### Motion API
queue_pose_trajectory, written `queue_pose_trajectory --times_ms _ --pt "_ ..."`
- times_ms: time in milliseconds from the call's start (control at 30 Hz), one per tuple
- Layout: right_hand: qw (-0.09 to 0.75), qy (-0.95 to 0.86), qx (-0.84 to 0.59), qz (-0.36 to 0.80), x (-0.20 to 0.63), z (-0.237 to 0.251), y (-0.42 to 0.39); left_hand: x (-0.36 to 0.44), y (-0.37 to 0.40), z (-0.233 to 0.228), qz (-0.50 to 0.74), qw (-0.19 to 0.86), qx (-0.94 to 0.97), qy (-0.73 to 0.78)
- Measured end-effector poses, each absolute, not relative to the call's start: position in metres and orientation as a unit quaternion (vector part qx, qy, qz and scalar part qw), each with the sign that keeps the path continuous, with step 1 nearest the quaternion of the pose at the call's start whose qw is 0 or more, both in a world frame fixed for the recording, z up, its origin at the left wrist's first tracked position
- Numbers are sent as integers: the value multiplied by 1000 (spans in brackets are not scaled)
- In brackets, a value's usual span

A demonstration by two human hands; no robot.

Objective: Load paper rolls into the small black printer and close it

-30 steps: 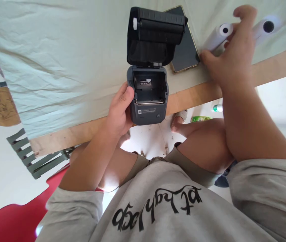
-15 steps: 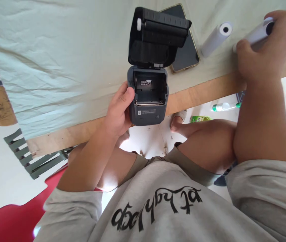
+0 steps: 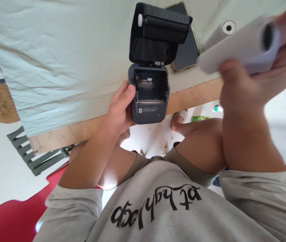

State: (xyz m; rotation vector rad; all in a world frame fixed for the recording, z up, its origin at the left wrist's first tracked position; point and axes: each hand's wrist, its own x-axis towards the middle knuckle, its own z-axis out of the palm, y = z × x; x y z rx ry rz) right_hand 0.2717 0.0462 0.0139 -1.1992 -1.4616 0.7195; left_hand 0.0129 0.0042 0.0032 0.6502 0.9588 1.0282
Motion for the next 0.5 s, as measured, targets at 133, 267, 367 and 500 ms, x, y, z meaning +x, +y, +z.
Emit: queue_pose_trajectory --times_ms 133,267,367,500 --pt "533 -749 -334 207 211 20 17 14 3 4 482 703 299 430" --pt "470 -804 -346 117 191 23 20 13 2 2 498 693 294 430" --pt "449 -813 -362 76 189 22 27 11 2 0 484 711 292 419" --pt "405 -823 -396 29 189 20 30 9 0 -4 467 730 293 403"
